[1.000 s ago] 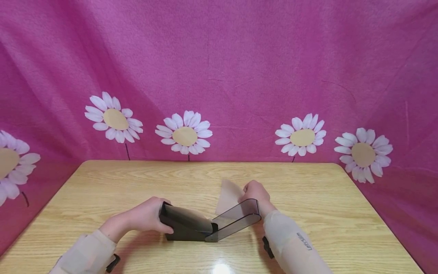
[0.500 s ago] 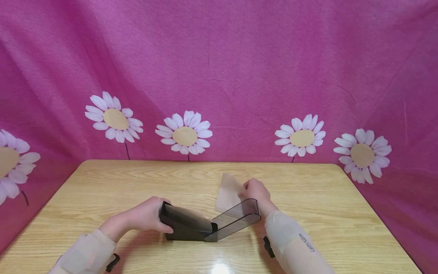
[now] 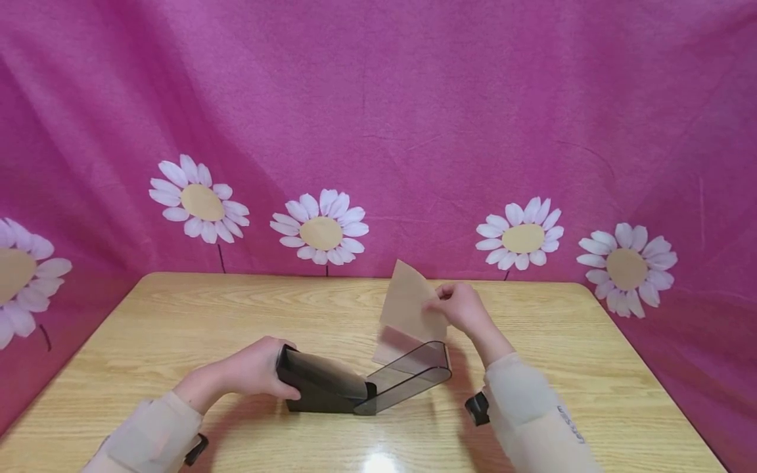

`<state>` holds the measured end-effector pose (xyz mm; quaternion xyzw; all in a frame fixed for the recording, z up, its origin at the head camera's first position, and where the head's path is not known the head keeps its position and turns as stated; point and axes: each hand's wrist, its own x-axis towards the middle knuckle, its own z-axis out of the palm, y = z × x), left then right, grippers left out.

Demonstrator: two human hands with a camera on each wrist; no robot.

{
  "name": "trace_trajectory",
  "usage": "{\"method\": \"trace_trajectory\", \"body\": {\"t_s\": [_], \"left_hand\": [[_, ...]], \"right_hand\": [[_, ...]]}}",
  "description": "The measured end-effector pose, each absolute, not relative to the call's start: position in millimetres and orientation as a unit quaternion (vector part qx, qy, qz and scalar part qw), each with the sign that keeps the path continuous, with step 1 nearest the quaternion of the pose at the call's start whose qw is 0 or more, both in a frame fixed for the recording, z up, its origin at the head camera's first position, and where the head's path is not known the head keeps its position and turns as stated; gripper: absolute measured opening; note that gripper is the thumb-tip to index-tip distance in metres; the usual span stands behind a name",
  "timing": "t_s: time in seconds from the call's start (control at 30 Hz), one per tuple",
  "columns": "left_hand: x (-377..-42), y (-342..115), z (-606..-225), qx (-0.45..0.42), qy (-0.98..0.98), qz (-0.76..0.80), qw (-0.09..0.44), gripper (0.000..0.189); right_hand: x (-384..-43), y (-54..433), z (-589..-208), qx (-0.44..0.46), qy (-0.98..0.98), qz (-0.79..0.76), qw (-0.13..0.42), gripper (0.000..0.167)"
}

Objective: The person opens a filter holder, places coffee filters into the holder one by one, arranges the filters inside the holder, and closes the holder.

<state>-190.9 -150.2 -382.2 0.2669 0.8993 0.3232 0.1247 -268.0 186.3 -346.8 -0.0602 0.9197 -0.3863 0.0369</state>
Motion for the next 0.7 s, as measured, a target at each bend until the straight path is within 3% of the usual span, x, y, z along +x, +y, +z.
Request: {"method": "trace_trajectory", "body": {"t_s": [0.7], "left_hand": [[-188.7, -151.2, -379.1, 0.27, 0.895, 0.333, 0.126, 0.025]], "right_hand": [[-225.2, 170.2, -275.6, -0.12, 0.905, -0.409, 0.012, 0.022]]}}
